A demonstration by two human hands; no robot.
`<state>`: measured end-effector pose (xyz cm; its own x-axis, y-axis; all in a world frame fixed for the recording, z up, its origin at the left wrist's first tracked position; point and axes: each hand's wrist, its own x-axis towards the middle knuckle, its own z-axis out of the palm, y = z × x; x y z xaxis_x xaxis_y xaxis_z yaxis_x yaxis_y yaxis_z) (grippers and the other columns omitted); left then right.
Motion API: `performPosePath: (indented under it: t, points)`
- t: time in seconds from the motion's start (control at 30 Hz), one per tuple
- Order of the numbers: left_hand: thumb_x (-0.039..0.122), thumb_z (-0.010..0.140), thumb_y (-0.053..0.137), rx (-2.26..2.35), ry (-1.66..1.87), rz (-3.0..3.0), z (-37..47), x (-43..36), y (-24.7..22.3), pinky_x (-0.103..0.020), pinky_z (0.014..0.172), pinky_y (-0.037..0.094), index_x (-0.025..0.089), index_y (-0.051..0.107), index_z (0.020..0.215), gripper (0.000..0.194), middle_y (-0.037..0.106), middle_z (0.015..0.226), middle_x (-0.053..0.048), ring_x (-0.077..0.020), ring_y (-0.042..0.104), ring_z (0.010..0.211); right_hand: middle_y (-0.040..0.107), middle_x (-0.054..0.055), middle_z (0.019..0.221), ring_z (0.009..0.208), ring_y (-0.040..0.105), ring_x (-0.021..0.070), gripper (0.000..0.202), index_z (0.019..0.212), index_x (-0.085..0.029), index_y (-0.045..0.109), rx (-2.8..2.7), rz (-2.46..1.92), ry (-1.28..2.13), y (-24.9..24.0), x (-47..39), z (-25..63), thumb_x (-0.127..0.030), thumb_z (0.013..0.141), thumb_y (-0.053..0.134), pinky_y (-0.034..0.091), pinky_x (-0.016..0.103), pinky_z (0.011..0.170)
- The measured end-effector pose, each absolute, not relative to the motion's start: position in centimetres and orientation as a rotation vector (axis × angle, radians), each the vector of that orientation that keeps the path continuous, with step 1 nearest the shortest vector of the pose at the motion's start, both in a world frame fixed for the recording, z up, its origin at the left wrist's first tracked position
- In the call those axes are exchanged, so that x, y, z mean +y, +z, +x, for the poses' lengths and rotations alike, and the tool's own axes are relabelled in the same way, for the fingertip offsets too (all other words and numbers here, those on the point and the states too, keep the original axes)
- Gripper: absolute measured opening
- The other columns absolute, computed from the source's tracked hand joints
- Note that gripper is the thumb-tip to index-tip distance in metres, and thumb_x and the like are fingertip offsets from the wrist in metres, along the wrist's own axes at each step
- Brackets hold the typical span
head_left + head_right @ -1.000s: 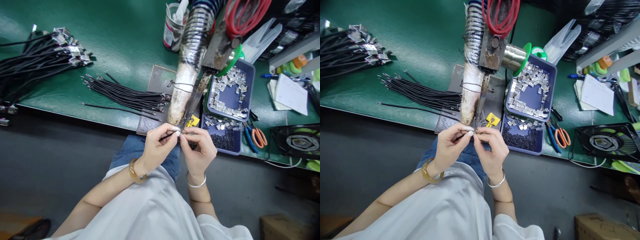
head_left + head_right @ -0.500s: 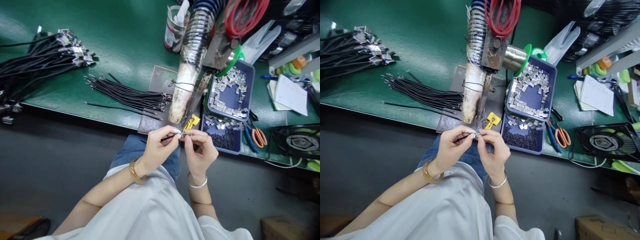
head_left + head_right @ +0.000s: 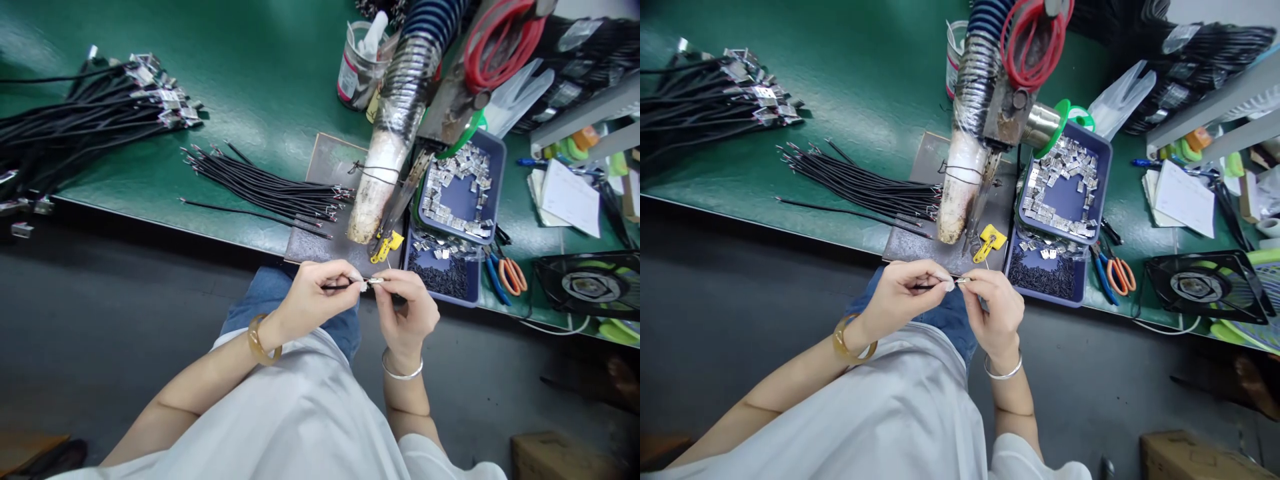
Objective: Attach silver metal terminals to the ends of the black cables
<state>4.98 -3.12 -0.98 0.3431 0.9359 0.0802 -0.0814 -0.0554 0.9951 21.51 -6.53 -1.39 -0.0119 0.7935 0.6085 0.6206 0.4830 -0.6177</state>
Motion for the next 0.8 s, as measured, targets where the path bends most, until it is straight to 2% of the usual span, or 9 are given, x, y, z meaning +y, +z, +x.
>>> performPosePath:
  t: [0.1, 0.2, 0.3, 0.37, 0.47, 0.53, 0.57, 0.67, 0.8]
  points:
    - [0.025, 0.086, 0.069, 0.858, 1.007, 1.226, 5.1, -3.1, -1.1, -0.019, 0.058, 0.049, 0.013, 0.074, 0.08, 0.015, 0.07, 0.07, -0.003, -0.0104, 0.059, 0.061, 0.076, 0.002, 0.093, 0.084, 0.074, 0.017, 0.015, 0.095, -0.024, 0.063, -1.711, -1.282, 0.161, -1.2, -6.8, 21.3, -0.01, 0.089, 0.067, 0.061, 0.033, 0.073]
    - [0.025, 0.089, 0.065, 0.872, 1.033, 1.213, 5.2, -3.1, -1.4, -0.02, 0.059, 0.049, 0.013, 0.076, 0.086, 0.017, 0.07, 0.072, -0.004, -0.0113, 0.059, 0.062, 0.077, 0.003, 0.093, 0.07, 0.074, 0.0161, 0.007, 0.095, -0.023, 0.064, -1.501, -1.435, 0.181, -0.8, -7.6, 21.3, -0.017, 0.092, 0.065, 0.06, 0.029, 0.06]
    - [0.02, 0.086, 0.064, 0.902, 1.032, 1.197, 5.4, -3.3, -1.6, -0.018, 0.051, 0.043, 0.012, 0.075, 0.088, 0.014, 0.064, 0.065, -0.001, -0.0088, 0.051, 0.055, 0.069, -0.003, 0.07, 0.048, 0.062, 0.0102, 0.008, 0.101, -0.023, 0.067, -1.425, -1.518, 0.136, -0.3, -8.3, 21.6, -0.021, 0.094, 0.064, 0.046, 0.023, 0.045]
    - [0.019, 0.086, 0.063, 0.921, 1.011, 1.207, 5.5, -3.3, -1.7, -0.018, 0.051, 0.043, 0.011, 0.074, 0.086, 0.013, 0.064, 0.065, -0.002, -0.0089, 0.051, 0.055, 0.06, -0.007, 0.06, 0.046, 0.055, 0.008, 0.013, 0.104, -0.024, 0.069, -1.6, -1.552, 0.102, -0.1, -8.3, 21.6, -0.022, 0.091, 0.069, 0.042, 0.021, 0.047]
    - [0.017, 0.085, 0.063, 0.943, 0.994, 1.283, 5.4, -3.4, -1.8, -0.019, 0.057, 0.047, 0.012, 0.073, 0.086, 0.011, 0.068, 0.072, -0.004, -0.0112, 0.058, 0.062, 0.055, -0.008, 0.059, 0.048, 0.051, 0.0055, 0.01, 0.1, -0.023, 0.068, -1.829, -1.556, 0.13, -0.2, -7.7, 21.3, -0.02, 0.091, 0.07, 0.04, 0.02, 0.051]
    - [0.016, 0.085, 0.063, 0.927, 0.969, 1.333, 5.1, -3.4, -1.9, -0.02, 0.062, 0.049, 0.012, 0.073, 0.086, 0.011, 0.071, 0.078, -0.006, -0.0126, 0.061, 0.068, 0.052, -0.008, 0.058, 0.046, 0.046, 0.0045, 0.003, 0.091, -0.021, 0.065, -1.829, -1.55, 0.28, -0.2, -7.6, 21.2, -0.019, 0.094, 0.065, 0.037, 0.019, 0.049]
    - [0.015, 0.084, 0.062, 0.89, 0.943, 1.343, 4.9, -3.3, -1.9, -0.02, 0.063, 0.05, 0.012, 0.073, 0.085, 0.011, 0.071, 0.079, -0.006, -0.0127, 0.061, 0.069, 0.05, -0.009, 0.057, 0.045, 0.044, 0.0045, 0.007, 0.087, -0.02, 0.064, -1.805, -1.546, 0.397, -0.1, -7.7, 21.2, -0.021, 0.095, 0.063, 0.035, 0.019, 0.048]
    - [0.016, 0.084, 0.062, 0.71, 0.789, 1.31, 4.2, -3.1, -1.7, -0.018, 0.053, 0.043, 0.012, 0.071, 0.083, 0.01, 0.064, 0.069, -0.002, -0.0092, 0.053, 0.058, 0.053, -0.007, 0.059, 0.045, 0.043, 0.0061, 0.015, 0.082, -0.02, 0.063, -1.645, -1.544, 0.587, 0.6, -8.2, 22.5, -0.029, 0.094, 0.064, 0.033, 0.02, 0.043]
    - [0.019, 0.083, 0.064, 0.611, 0.665, 1.208, 3.7, -2.6, -1.1, -0.017, 0.046, 0.034, 0.012, 0.068, 0.076, 0.011, 0.053, 0.056, 0.002, -0.0064, 0.039, 0.05, 0.057, -0.005, 0.061, 0.049, 0.047, 0.009, 0.016, 0.086, -0.02, 0.069, -1.428, -1.745, 0.196, 1.2, -7.5, 26.7, -0.034, 0.093, 0.065, 0.035, 0.023, 0.048]
